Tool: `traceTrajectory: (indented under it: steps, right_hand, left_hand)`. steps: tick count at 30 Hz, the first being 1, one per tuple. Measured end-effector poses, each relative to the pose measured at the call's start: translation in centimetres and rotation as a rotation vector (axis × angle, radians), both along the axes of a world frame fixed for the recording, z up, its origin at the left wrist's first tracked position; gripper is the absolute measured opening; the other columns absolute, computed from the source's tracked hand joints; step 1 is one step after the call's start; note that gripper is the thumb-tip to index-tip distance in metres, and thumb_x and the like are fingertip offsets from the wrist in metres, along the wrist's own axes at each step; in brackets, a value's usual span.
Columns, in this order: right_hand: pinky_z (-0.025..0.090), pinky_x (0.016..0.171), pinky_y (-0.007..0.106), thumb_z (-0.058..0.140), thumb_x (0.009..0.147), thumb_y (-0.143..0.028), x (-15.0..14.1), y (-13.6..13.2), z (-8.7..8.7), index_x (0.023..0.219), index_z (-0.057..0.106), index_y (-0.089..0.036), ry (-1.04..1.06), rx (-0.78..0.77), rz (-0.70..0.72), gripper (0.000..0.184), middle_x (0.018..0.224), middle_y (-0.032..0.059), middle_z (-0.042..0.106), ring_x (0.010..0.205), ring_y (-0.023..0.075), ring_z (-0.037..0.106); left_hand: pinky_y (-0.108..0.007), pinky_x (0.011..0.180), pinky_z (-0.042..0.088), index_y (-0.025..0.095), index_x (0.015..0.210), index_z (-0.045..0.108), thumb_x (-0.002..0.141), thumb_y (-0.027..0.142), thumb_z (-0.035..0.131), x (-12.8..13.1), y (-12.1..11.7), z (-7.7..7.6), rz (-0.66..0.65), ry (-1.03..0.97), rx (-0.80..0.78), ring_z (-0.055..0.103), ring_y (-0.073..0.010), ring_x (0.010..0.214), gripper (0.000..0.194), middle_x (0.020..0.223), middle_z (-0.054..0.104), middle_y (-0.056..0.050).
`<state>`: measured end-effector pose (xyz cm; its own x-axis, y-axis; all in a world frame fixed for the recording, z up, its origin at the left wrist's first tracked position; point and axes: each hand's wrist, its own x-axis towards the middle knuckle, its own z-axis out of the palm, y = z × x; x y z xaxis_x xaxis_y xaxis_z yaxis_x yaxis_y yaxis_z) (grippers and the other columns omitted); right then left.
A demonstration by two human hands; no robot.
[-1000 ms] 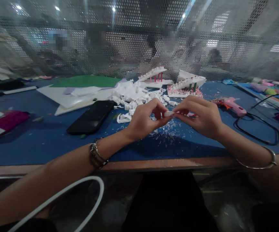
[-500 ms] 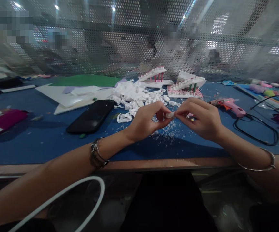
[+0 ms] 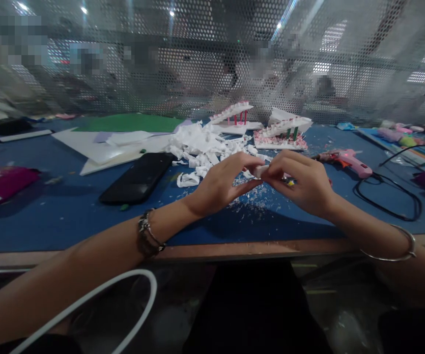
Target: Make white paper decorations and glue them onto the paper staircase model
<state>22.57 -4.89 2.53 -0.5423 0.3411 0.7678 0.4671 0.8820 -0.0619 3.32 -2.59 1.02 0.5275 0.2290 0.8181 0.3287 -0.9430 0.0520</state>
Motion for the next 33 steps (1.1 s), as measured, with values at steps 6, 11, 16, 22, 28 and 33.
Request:
traceTrajectory:
  steps: [6, 11, 16, 22, 28, 33]
  right_hand:
    - [0.043, 0.059, 0.021, 0.054, 0.081, -0.015, 0.01, 0.01, -0.09, 0.079, 0.056, -0.018, 0.027, -0.002, 0.004, 0.004, 0.075, 0.0002, 0.056, 0.068, 0.0083, 0.053]
    - [0.042, 0.058, 0.02, 0.056, 0.08, -0.015, 0.13, 0.01, -0.08, 0.078, 0.055, -0.017, 0.022, 0.002, -0.008, 0.003, 0.074, -0.0001, 0.054, 0.066, 0.0076, 0.051]
    - [0.042, 0.058, 0.021, 0.056, 0.08, -0.017, 0.2, -0.08, 0.0, 0.078, 0.054, -0.018, 0.014, -0.026, -0.015, 0.004, 0.074, -0.0009, 0.054, 0.065, 0.0075, 0.05]
    - [0.045, 0.074, 0.027, 0.061, 0.077, -0.02, 0.03, 0.17, 0.21, 0.087, 0.054, -0.018, 0.048, -0.004, -0.047, 0.012, 0.088, 0.0041, 0.058, 0.085, 0.0136, 0.054]
    - [0.046, 0.072, 0.026, 0.058, 0.08, -0.023, 0.0, 0.25, -0.09, 0.082, 0.057, -0.018, 0.094, -0.104, 0.003, 0.006, 0.082, 0.002, 0.063, 0.079, 0.0116, 0.059]
    - [0.047, 0.072, 0.026, 0.056, 0.081, -0.021, -0.01, 0.29, -0.22, 0.078, 0.059, -0.018, 0.129, -0.11, 0.033, 0.006, 0.081, 0.0019, 0.065, 0.079, 0.0115, 0.061]
  left_hand:
    - [-0.023, 0.069, 0.05, 0.018, 0.089, 0.054, 0.081, 0.02, 0.058, 0.13, 0.02, 0.08, -0.037, -0.046, -0.055, 0.06, -0.0102, 0.08, 0.01, 0.088, 0.064, -0.003]
    - [-0.024, 0.069, 0.05, 0.017, 0.087, 0.053, 0.081, 0.018, 0.058, 0.15, -0.01, 0.29, -0.064, -0.029, -0.052, 0.06, -0.0102, 0.079, 0.007, 0.086, 0.064, -0.004]
    - [-0.024, 0.07, 0.05, 0.017, 0.086, 0.053, 0.082, 0.019, 0.056, 0.12, 0.04, 0.31, -0.071, -0.004, -0.048, 0.06, -0.0104, 0.08, 0.005, 0.086, 0.064, -0.003]
    - [-0.026, 0.073, 0.049, 0.017, 0.086, 0.051, 0.082, 0.015, 0.055, 0.07, 0.38, 0.25, -0.097, 0.024, -0.009, 0.059, -0.0118, 0.084, 0.006, 0.089, 0.062, -0.005]
    - [-0.027, 0.073, 0.05, 0.018, 0.089, 0.052, 0.082, 0.018, 0.054, 0.13, 0.35, 0.26, -0.1, -0.001, -0.041, 0.058, -0.0128, 0.086, 0.007, 0.09, 0.061, -0.004]
    - [-0.021, 0.065, 0.051, 0.018, 0.096, 0.051, 0.08, 0.02, 0.057, 0.23, 0.39, -0.3, -0.109, -0.083, -0.196, 0.057, -0.0086, 0.074, 0.017, 0.089, 0.059, -0.003]
